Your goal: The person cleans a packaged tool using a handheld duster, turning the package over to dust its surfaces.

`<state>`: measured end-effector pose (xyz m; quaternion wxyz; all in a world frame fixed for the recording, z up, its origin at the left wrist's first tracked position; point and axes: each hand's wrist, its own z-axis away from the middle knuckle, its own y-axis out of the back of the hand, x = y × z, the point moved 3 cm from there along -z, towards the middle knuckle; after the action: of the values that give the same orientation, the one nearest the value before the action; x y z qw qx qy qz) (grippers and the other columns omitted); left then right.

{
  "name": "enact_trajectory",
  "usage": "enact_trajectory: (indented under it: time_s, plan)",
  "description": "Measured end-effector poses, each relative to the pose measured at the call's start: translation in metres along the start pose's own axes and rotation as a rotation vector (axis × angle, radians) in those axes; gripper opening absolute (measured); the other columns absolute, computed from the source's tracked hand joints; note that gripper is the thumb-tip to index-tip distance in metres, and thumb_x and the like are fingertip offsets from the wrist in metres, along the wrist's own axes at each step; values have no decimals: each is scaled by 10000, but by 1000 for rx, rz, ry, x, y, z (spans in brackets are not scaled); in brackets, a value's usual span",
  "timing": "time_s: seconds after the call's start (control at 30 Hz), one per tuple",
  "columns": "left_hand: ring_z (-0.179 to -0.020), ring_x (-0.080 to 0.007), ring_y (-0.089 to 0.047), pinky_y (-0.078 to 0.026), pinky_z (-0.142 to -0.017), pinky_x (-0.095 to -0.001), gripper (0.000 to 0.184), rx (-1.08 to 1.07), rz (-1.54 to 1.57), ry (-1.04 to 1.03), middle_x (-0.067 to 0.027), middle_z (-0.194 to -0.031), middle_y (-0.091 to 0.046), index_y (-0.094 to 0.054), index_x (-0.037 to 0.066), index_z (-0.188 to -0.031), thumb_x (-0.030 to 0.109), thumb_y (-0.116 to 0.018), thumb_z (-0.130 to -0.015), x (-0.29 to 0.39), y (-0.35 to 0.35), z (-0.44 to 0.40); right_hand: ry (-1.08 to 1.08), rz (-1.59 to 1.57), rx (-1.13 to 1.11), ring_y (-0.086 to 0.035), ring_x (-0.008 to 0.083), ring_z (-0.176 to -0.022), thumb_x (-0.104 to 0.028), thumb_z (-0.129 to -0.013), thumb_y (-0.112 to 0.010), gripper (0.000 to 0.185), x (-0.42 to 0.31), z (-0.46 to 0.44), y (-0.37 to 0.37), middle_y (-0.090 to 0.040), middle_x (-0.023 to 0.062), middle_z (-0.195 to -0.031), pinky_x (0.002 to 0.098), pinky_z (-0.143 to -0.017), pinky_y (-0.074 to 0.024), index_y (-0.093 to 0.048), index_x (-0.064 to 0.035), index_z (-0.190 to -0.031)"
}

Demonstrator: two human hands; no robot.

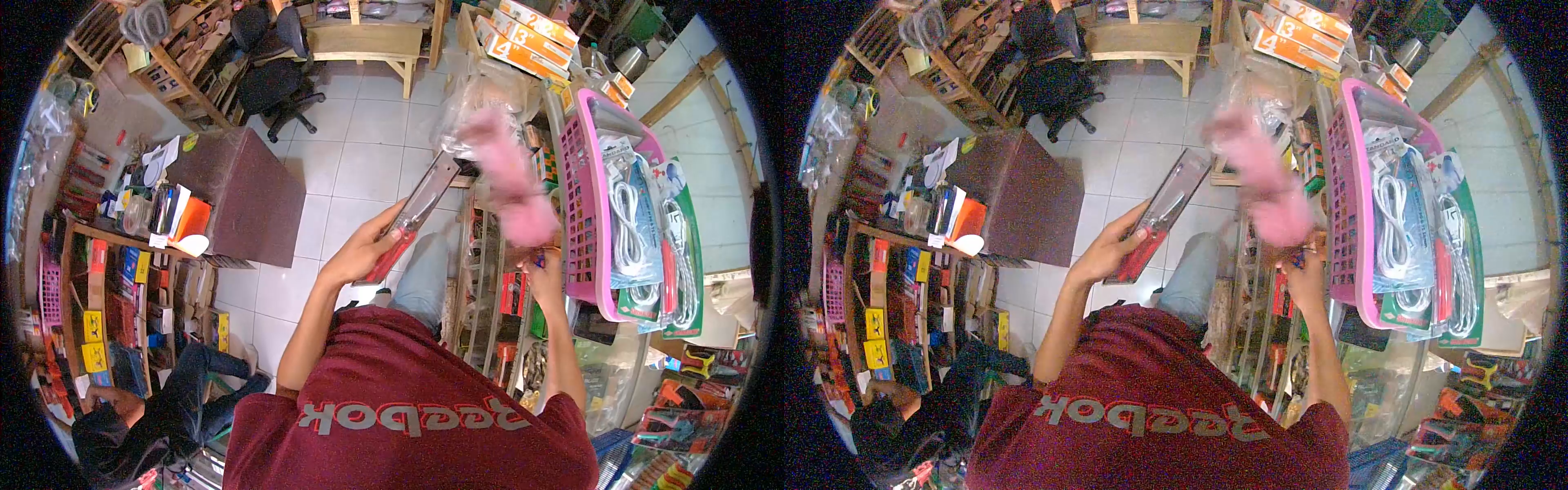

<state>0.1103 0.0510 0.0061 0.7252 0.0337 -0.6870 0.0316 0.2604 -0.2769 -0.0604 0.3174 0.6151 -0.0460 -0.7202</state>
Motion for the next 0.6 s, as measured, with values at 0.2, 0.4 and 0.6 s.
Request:
enact_trajectory:
  time_s: [0.2,0.4,0.6]
  plan:
    - [-1258,-170,-403,-286,-1055,-285,498,-15,-16,-8,-103,-1398,-417,-332,38,-1411,20,-463,-931,3,-3,3,147,18,-46,-517,116,-552,58,-764,-527,76,6,-1,-11,-564,23,-638,268,-501,-394,-580,7,-743]
    - [-1240,-168,-423,-301,-1051,-293,503,17,-29,-61,-107,-1375,-441,-334,21,-1406,29,-477,-924,-3,0,4,139,118,21,-599,179,-671,-16,-760,-565,64,-10,1,-2,-633,87,-700,324,-640,-457,-616,22,-766]
    - [-1182,-166,-487,-361,-1021,-298,492,100,332,15,-125,-1308,-497,-322,-3,-1398,37,-463,-929,-3,0,7,11,286,-64,-619,219,-687,-85,-769,-601,110,-13,2,2,-647,113,-706,350,-672,-468,-634,19,-755]
